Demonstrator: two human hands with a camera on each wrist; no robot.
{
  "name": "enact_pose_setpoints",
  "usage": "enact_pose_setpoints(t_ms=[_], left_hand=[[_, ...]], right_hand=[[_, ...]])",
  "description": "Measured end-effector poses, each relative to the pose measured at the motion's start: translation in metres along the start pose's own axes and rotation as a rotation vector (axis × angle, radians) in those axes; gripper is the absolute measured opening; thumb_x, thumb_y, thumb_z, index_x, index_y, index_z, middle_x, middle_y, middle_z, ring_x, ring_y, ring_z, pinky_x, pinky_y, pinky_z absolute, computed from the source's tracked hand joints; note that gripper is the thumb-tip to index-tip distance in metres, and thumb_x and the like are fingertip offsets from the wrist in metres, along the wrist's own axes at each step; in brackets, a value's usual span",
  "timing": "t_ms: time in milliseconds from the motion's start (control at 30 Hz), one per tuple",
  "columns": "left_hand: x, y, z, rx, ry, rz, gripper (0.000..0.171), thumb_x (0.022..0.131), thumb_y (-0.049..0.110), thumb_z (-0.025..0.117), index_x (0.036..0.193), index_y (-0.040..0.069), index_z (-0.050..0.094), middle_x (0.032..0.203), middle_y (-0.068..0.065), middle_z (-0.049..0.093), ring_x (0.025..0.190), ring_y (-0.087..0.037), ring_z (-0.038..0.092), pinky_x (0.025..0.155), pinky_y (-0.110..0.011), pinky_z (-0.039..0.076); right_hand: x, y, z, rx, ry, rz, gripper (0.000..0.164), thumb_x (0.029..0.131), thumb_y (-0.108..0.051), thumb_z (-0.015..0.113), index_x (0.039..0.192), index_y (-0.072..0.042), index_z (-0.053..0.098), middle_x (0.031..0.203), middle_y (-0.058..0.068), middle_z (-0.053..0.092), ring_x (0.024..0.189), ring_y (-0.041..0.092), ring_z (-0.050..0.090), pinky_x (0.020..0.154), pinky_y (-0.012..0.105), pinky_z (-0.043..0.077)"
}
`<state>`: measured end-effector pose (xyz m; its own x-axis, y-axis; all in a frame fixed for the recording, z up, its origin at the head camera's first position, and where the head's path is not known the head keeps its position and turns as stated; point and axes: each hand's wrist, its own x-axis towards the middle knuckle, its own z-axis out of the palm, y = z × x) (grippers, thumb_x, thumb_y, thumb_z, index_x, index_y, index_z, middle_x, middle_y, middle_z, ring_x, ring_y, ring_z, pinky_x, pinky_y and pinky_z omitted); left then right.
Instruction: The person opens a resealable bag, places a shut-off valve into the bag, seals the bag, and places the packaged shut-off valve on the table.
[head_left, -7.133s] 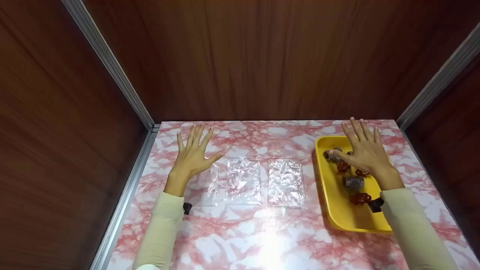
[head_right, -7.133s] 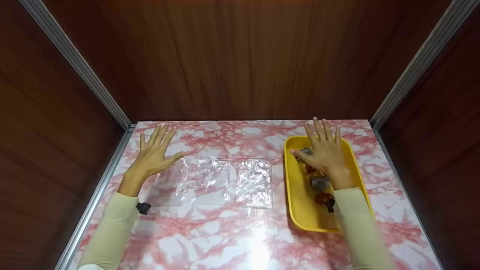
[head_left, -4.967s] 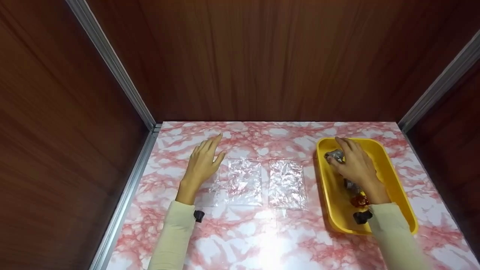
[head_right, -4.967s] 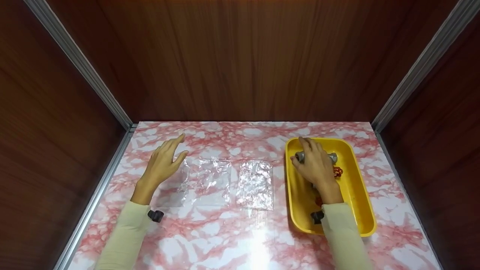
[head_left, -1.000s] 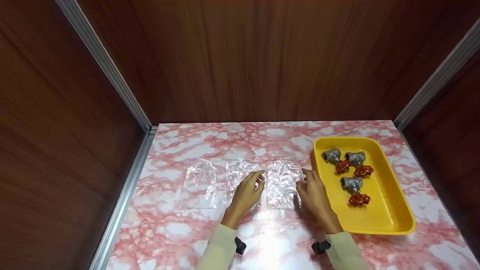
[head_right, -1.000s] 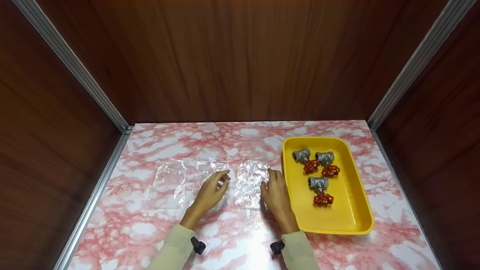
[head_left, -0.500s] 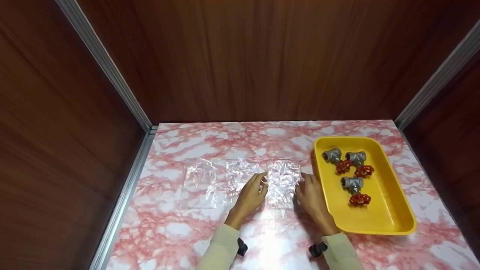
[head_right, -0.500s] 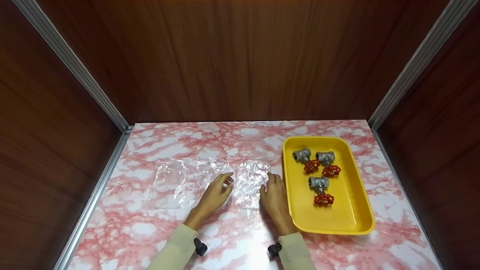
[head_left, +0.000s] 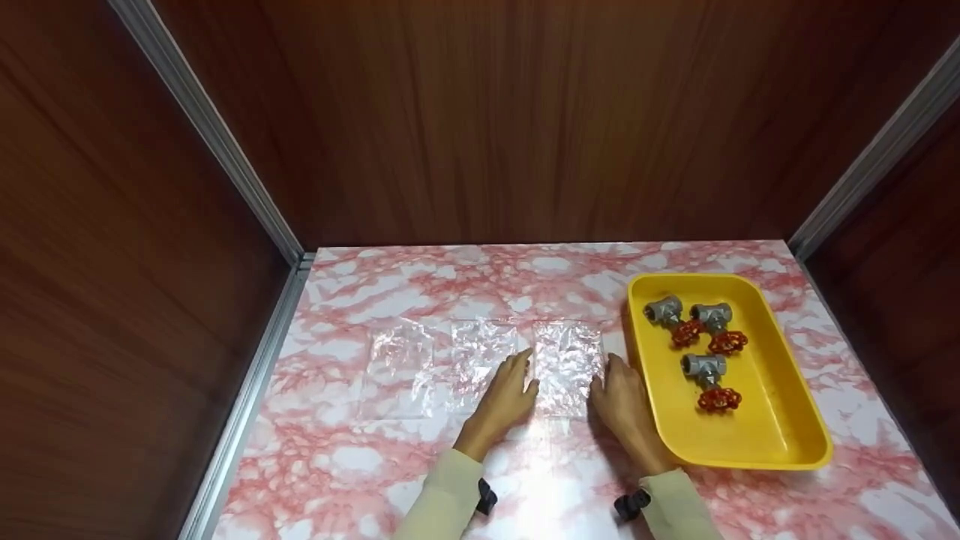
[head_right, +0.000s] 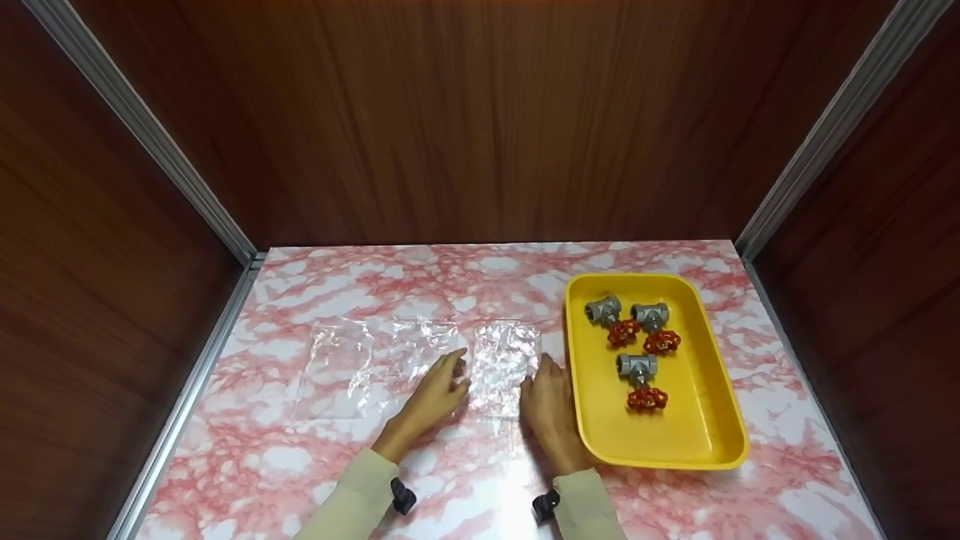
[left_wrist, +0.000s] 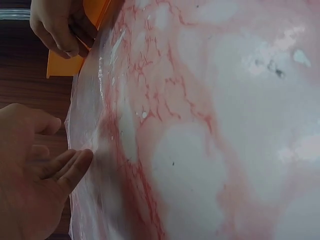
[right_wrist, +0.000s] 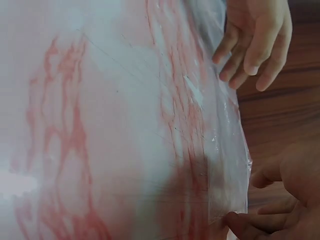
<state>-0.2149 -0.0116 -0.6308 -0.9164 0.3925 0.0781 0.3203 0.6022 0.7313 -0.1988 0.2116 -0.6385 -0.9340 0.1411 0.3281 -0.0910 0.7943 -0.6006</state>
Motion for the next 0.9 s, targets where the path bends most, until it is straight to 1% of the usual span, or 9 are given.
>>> enact_pose_setpoints(t_ms=[167, 267, 367, 467, 600, 667, 733, 833, 900], left_hand=[[0.0016, 0.0013, 0.0012, 0.025, -0.010, -0.029, 0.056, 0.109, 0.014, 0.057, 0.159, -0.001, 0.038, 0.139, -0.019, 0.063, 0.129, -0.034, 0.060, 0.109, -0.045, 0.055], [0.0032, 0.0019, 0.0023, 0.043, 0.001, -0.014, 0.052, 0.108, 0.013, 0.059, 0.155, -0.002, 0.044, 0.134, -0.019, 0.067, 0.124, -0.035, 0.062, 0.105, -0.044, 0.057], [0.0052, 0.0020, 0.0039, 0.069, 0.030, 0.015, 0.048, 0.106, 0.011, 0.061, 0.150, -0.004, 0.049, 0.128, -0.020, 0.071, 0.119, -0.035, 0.066, 0.101, -0.043, 0.059], [0.0060, 0.0018, 0.0052, 0.080, 0.043, 0.029, 0.046, 0.105, 0.009, 0.062, 0.148, -0.005, 0.051, 0.127, -0.021, 0.072, 0.118, -0.035, 0.067, 0.102, -0.043, 0.059], [0.0055, 0.0022, 0.0059, 0.072, 0.054, 0.033, 0.046, 0.105, 0.008, 0.062, 0.147, -0.004, 0.051, 0.127, -0.020, 0.071, 0.119, -0.036, 0.067, 0.104, -0.046, 0.058], [0.0050, 0.0028, 0.0057, 0.057, 0.062, 0.035, 0.045, 0.105, 0.007, 0.062, 0.147, -0.005, 0.052, 0.127, -0.020, 0.071, 0.119, -0.036, 0.068, 0.104, -0.047, 0.058], [0.0049, 0.0038, 0.0052, 0.041, 0.061, 0.025, 0.045, 0.105, 0.008, 0.061, 0.147, -0.004, 0.051, 0.128, -0.020, 0.071, 0.120, -0.036, 0.068, 0.104, -0.047, 0.058], [0.0046, 0.0050, 0.0045, -0.004, 0.040, -0.010, 0.046, 0.107, 0.009, 0.060, 0.150, -0.003, 0.049, 0.133, -0.020, 0.069, 0.124, -0.034, 0.068, 0.106, -0.045, 0.058], [0.0049, 0.0055, 0.0044, -0.020, 0.033, -0.036, 0.046, 0.108, 0.009, 0.058, 0.151, -0.002, 0.049, 0.133, -0.018, 0.068, 0.125, -0.033, 0.068, 0.106, -0.044, 0.058]], right_hand=[[-0.0002, 0.0008, -0.0004, -0.018, -0.009, 0.008, 0.029, 0.090, 0.002, 0.070, 0.114, 0.017, 0.064, 0.100, 0.036, 0.071, 0.093, 0.054, 0.070, 0.084, 0.064, 0.058], [-0.0006, 0.0012, -0.0006, -0.038, -0.014, 0.006, 0.030, 0.091, 0.001, 0.071, 0.115, 0.016, 0.065, 0.102, 0.036, 0.071, 0.095, 0.054, 0.070, 0.085, 0.064, 0.057], [-0.0012, 0.0016, -0.0007, -0.046, -0.019, 0.007, 0.035, 0.091, 0.000, 0.072, 0.121, 0.017, 0.064, 0.107, 0.037, 0.071, 0.100, 0.054, 0.070, 0.089, 0.063, 0.057], [-0.0019, 0.0020, 0.0001, -0.048, -0.015, 0.006, 0.037, 0.093, 0.000, 0.070, 0.125, 0.017, 0.063, 0.113, 0.038, 0.071, 0.105, 0.054, 0.069, 0.095, 0.063, 0.057], [-0.0038, 0.0019, 0.0016, -0.049, 0.018, -0.007, 0.032, 0.099, 0.001, 0.064, 0.127, 0.016, 0.064, 0.116, 0.037, 0.069, 0.107, 0.054, 0.068, 0.097, 0.063, 0.056], [-0.0049, 0.0019, 0.0025, -0.046, 0.045, -0.026, 0.029, 0.100, 0.003, 0.061, 0.126, 0.015, 0.064, 0.115, 0.036, 0.069, 0.105, 0.054, 0.067, 0.095, 0.063, 0.056], [-0.0058, 0.0019, 0.0035, -0.040, 0.068, -0.041, 0.028, 0.100, 0.005, 0.060, 0.126, 0.014, 0.064, 0.114, 0.035, 0.068, 0.103, 0.054, 0.067, 0.093, 0.064, 0.057], [-0.0073, 0.0018, 0.0049, -0.014, 0.096, -0.052, 0.029, 0.096, 0.008, 0.061, 0.124, 0.013, 0.064, 0.112, 0.032, 0.068, 0.099, 0.052, 0.067, 0.088, 0.063, 0.058], [-0.0077, 0.0014, 0.0053, 0.002, 0.103, -0.044, 0.029, 0.095, 0.009, 0.062, 0.124, 0.013, 0.065, 0.111, 0.032, 0.068, 0.097, 0.051, 0.068, 0.087, 0.062, 0.058]])
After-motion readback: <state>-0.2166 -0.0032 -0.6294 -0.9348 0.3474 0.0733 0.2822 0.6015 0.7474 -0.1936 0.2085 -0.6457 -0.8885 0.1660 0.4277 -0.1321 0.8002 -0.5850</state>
